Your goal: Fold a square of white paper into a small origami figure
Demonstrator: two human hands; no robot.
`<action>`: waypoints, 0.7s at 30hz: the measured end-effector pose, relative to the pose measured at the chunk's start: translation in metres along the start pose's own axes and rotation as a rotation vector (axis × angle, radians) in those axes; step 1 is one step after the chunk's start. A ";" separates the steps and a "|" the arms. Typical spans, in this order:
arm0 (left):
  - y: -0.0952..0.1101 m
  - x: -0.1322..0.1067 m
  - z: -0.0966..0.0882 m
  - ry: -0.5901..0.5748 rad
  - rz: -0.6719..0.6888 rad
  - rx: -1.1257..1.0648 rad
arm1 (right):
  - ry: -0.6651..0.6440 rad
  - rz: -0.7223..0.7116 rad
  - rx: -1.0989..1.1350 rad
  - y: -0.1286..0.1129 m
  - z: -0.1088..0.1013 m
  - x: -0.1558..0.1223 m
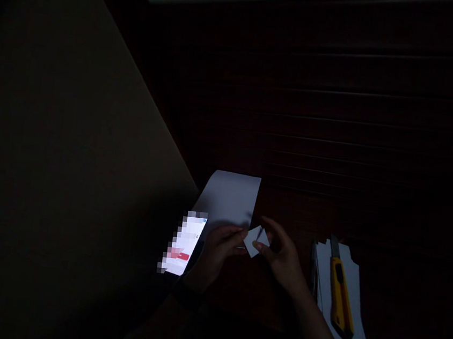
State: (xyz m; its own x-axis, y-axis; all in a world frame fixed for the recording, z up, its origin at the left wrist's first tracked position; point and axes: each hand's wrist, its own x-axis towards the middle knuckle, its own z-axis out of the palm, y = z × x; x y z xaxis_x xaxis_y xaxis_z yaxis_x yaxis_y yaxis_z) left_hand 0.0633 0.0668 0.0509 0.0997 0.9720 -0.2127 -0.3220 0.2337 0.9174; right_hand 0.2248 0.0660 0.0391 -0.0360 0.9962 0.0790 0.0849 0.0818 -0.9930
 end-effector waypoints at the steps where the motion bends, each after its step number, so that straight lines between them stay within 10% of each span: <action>1: -0.001 0.001 -0.002 -0.012 -0.017 0.028 | -0.012 -0.014 -0.034 0.001 -0.002 0.000; 8: -0.015 0.013 -0.014 0.005 -0.048 0.095 | -0.261 -0.067 -0.124 -0.004 -0.006 0.000; 21: -0.024 0.027 -0.016 0.021 -0.017 0.097 | -0.262 -0.034 -0.156 0.003 -0.008 0.009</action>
State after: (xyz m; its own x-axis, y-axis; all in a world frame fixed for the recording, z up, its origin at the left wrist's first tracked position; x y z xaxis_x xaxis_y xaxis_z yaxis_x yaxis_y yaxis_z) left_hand 0.0590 0.0874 0.0175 0.0845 0.9685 -0.2344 -0.2280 0.2477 0.9416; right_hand 0.2330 0.0750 0.0378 -0.2953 0.9531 0.0669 0.2307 0.1391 -0.9630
